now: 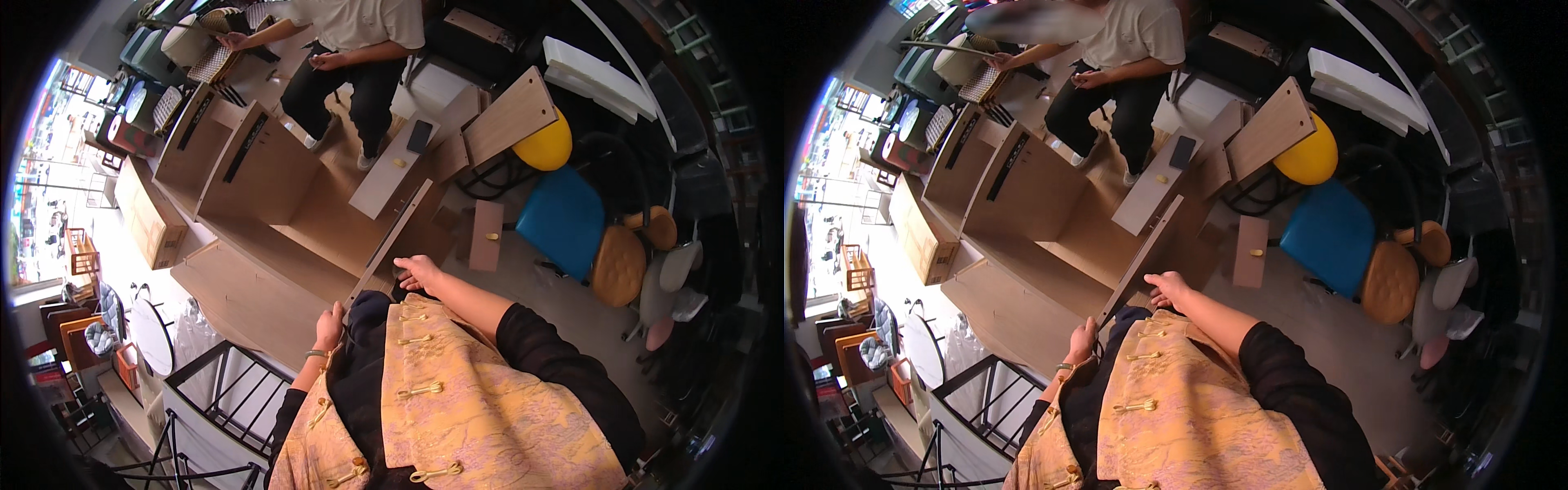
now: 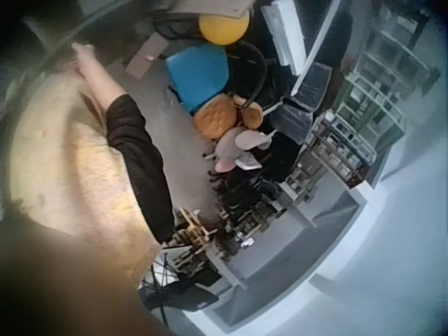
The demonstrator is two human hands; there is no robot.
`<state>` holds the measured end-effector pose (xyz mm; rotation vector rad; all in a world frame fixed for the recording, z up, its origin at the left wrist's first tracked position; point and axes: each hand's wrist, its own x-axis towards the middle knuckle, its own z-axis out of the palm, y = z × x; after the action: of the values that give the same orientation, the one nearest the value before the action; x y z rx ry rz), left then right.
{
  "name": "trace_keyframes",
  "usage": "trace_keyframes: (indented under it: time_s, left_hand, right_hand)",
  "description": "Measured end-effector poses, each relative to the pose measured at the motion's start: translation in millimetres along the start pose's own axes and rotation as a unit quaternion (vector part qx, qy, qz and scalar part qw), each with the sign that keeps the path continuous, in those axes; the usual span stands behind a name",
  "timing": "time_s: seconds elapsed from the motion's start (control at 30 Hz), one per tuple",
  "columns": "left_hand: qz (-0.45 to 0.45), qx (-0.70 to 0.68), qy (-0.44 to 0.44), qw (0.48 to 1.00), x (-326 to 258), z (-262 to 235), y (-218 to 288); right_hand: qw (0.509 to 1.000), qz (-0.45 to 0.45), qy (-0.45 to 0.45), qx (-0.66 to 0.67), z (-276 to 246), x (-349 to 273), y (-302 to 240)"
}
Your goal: The person assembles a wooden cabinet by aligning panels, inserting dowels, and fastening screws with a screwdriver. A second person assists by holding parts and using a power drill. The cabinet is gradually built up from flat panels into a multi-compartment structure.
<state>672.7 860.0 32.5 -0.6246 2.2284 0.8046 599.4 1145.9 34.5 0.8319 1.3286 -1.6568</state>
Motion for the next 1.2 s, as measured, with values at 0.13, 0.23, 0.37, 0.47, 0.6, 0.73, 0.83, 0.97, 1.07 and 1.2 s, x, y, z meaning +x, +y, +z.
trace_keyframes:
  time_s: [0.13, 0.23, 0.37, 0.47, 0.6, 0.73, 0.83, 0.97, 1.07, 1.2]
  left_hand:
    - [-0.007, -0.013, 0.007, 1.000, -8.7, -2.3, 9.1]
    - [-0.025, -0.032, 0.021, 0.999, -8.6, -0.1, 7.4]
    - [-0.042, -0.058, 0.008, 0.997, -1.9, 5.7, -2.2]
    - [-0.046, -0.092, 0.008, 0.995, 1.1, 8.9, -6.1]
    - [-0.050, -0.076, 0.017, 0.996, -2.3, 7.4, -2.8]
    - [-0.047, -0.094, 0.020, 0.994, -8.3, 3.5, 2.3]
    - [-0.038, -0.089, 0.013, 0.995, -9.2, 1.1, 3.2]
    - [-0.042, -0.086, 0.005, 0.995, -8.3, 0.7, 3.4]
    - [-0.042, -0.090, 0.013, 0.995, -9.8, 0.7, 4.1]
    - [-0.040, -0.079, 0.014, 0.996, -11.1, -1.5, 5.4]
  right_hand:
    - [1.000, -0.012, -0.001, -0.006, 1.6, -3.1, 0.4]
    - [1.000, 0.007, -0.018, 0.003, 3.8, -4.1, 2.2]
    - [0.999, 0.024, -0.021, 0.008, 5.1, -4.7, 1.1]
    - [0.999, 0.027, -0.022, 0.002, 5.7, -5.6, -2.6]
    - [1.000, 0.019, -0.018, -0.001, 10.1, -6.1, -11.1]
    - [1.000, 0.006, -0.017, 0.002, 15.2, -2.7, -21.5]
    - [1.000, 0.002, -0.020, -0.001, 17.7, 1.9, -27.1]
    - [0.999, -0.013, -0.035, 0.000, 21.3, 7.3, -31.1]
    - [0.999, -0.014, -0.032, 0.000, 23.1, 8.1, -31.7]
    - [1.000, -0.006, -0.026, -0.002, 23.0, 6.3, -27.5]
